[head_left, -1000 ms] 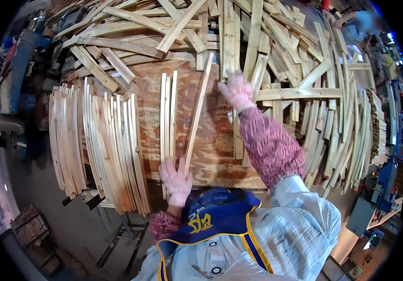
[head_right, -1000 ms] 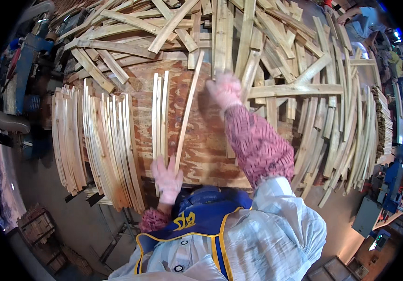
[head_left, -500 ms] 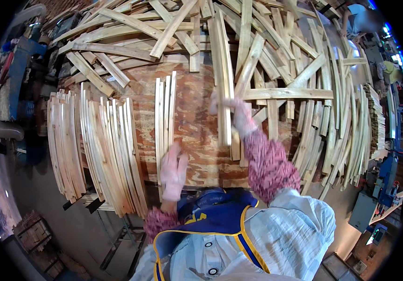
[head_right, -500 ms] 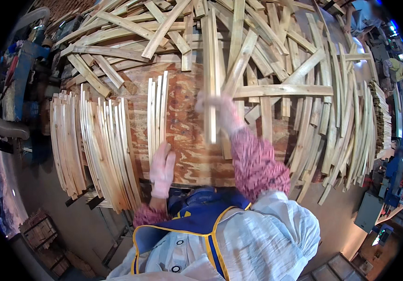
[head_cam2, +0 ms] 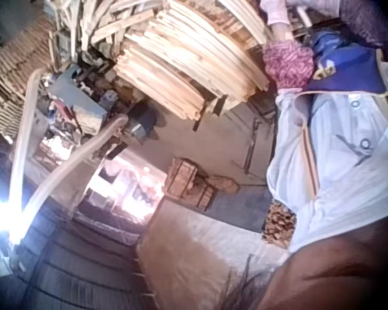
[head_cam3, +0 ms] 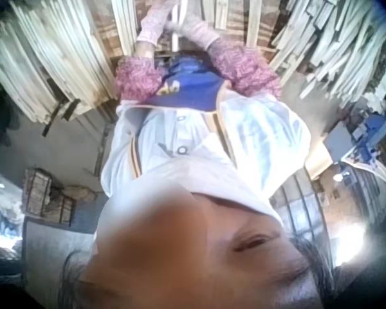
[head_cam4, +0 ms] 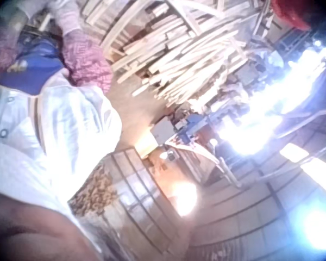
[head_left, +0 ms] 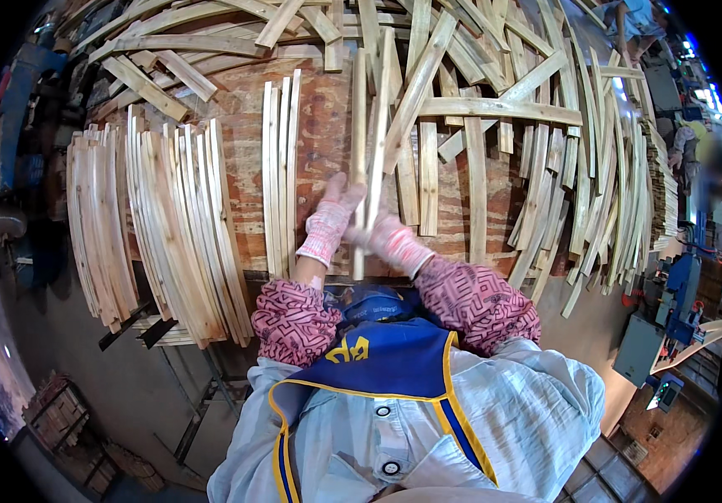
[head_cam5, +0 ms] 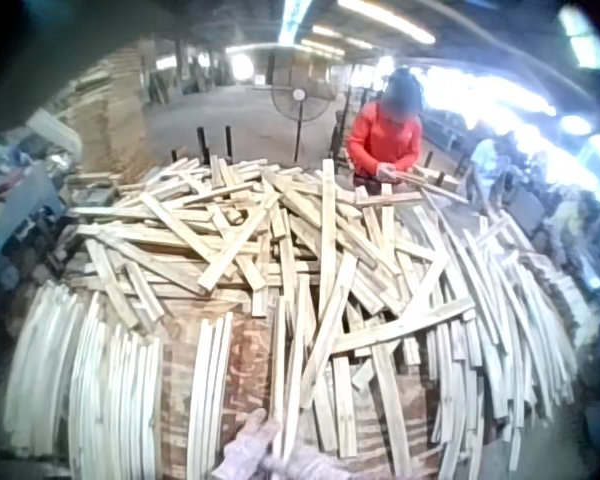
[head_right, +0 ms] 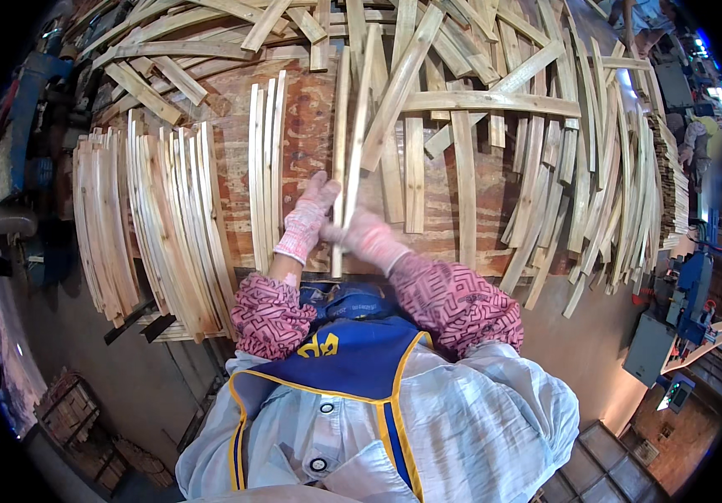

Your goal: The person repeatedly picks up wooden strips from a large pile on a table, aligns them, and stacks them into neat bundles. The person then carries the bundles to a nearby table and places them down. This cycle of gathering, aligning, and stacking continues throughout the clip.

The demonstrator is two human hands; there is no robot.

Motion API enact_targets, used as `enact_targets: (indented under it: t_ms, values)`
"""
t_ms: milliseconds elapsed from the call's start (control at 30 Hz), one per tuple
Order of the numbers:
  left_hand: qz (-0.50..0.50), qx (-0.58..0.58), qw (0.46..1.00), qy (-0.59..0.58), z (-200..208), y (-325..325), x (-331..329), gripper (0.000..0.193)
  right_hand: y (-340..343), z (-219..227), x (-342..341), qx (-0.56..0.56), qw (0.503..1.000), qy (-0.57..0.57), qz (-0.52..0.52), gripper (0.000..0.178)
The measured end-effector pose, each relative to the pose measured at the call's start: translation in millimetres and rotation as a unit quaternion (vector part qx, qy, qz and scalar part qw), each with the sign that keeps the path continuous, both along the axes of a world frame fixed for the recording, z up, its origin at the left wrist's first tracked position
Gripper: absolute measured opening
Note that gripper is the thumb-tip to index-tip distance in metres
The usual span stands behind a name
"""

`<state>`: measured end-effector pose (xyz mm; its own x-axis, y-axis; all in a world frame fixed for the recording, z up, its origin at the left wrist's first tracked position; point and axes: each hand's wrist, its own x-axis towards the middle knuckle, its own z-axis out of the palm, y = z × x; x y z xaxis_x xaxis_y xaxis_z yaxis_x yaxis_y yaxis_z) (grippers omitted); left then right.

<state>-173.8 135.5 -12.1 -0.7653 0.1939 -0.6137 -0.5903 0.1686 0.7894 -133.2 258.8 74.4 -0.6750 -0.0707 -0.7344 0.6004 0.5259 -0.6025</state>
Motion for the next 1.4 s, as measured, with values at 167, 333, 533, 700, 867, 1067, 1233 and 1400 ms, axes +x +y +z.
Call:
enact_targets:
  t_ms: [167, 333, 533, 700, 867, 1067, 1233, 1400]
  values:
    - [-0.088, 0.045, 0.993, -0.068, -26, -28, -12, 0.062, 23, -85, 14, -0.026, 0.989, 0.122, 0.086, 0.068]
    - [-0.142, -0.371, 0.896, 0.198, 0, -47, 34, 0.064, 88, -43, -118, 0.333, 0.933, 0.106, -0.091, 0.073]
    - [-0.153, -0.575, 0.759, 0.264, -27, -69, 100, 0.074, 77, -60, -177, 0.385, 0.900, 0.080, -0.188, 0.100]
    - [-0.147, -0.567, 0.768, 0.260, -45, -84, 94, 0.077, 145, -74, -123, -0.112, 0.936, 0.156, -0.294, 0.057]
    - [-0.137, -0.605, 0.759, 0.197, -36, -84, 74, 0.086, 107, -66, -36, -0.427, 0.826, 0.092, -0.357, 0.045]
    - [-0.153, -0.513, 0.835, 0.132, -33, -96, 56, 0.089, -26, -116, 11, -0.045, 0.997, 0.053, 0.033, 0.043]
    - [-0.165, -0.504, 0.842, 0.098, -31, -111, 60, 0.091, -49, -122, -33, -0.170, 0.983, -0.017, 0.070, 0.041]
    - [-0.082, -0.541, 0.771, 0.324, -9, -90, 42, 0.072, 16, -108, -50, -0.177, 0.982, -0.004, 0.069, 0.041]
